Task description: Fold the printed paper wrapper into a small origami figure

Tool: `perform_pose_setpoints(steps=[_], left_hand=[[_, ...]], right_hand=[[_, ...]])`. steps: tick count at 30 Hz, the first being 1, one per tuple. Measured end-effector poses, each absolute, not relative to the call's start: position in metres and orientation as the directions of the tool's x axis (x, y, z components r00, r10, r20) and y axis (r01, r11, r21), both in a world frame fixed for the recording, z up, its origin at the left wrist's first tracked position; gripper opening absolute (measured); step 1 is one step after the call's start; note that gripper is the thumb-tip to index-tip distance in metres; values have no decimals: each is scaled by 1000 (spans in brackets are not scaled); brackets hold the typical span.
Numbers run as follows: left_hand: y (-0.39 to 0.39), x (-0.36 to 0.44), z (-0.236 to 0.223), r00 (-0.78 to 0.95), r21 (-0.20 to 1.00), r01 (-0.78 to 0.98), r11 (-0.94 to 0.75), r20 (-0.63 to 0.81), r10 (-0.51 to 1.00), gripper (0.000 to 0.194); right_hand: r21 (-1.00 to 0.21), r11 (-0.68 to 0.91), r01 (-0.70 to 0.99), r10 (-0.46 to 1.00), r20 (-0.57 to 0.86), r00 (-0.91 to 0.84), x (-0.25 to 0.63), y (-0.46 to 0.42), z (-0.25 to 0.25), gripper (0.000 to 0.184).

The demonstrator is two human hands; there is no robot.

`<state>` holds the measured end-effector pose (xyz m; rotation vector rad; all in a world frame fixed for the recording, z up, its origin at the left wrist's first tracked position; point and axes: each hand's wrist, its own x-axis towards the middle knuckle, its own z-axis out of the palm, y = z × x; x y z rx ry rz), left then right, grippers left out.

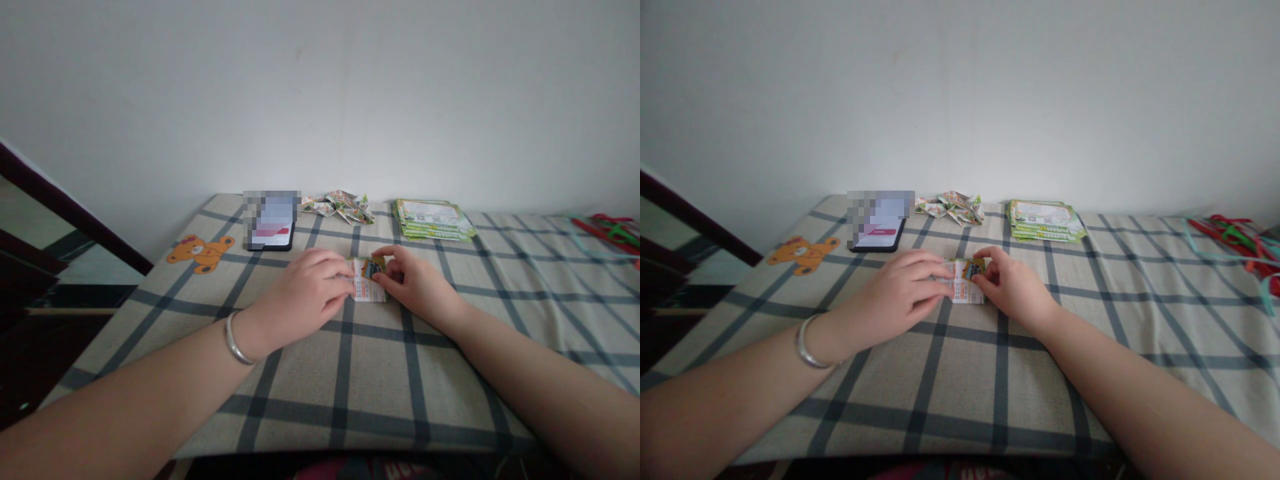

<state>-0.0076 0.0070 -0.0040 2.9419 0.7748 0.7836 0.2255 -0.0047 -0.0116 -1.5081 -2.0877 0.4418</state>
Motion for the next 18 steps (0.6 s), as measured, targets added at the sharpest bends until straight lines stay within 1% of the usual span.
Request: perform_pose_setpoints(steps=[7,11,13,18], left_hand=[[7,-7,-6,807,63,461,-885,386,448,23],[5,-8,-7,814,55,468,-882,361,454,24],[5,-9,-7,815,64,465,-883,358,455,25],[5,-8,-7,822,86,466,-881,326,467,25]], right_hand=[[-566,340,751,940,229,-253,226,-6,-9,33],[-582,360,729,933,225,-281,227,-6,-8,19],[-593,401,698,916,243,-320,229,-5,-8,16],[-576,456,678,887,230,-402,236,-6,-5,22]])
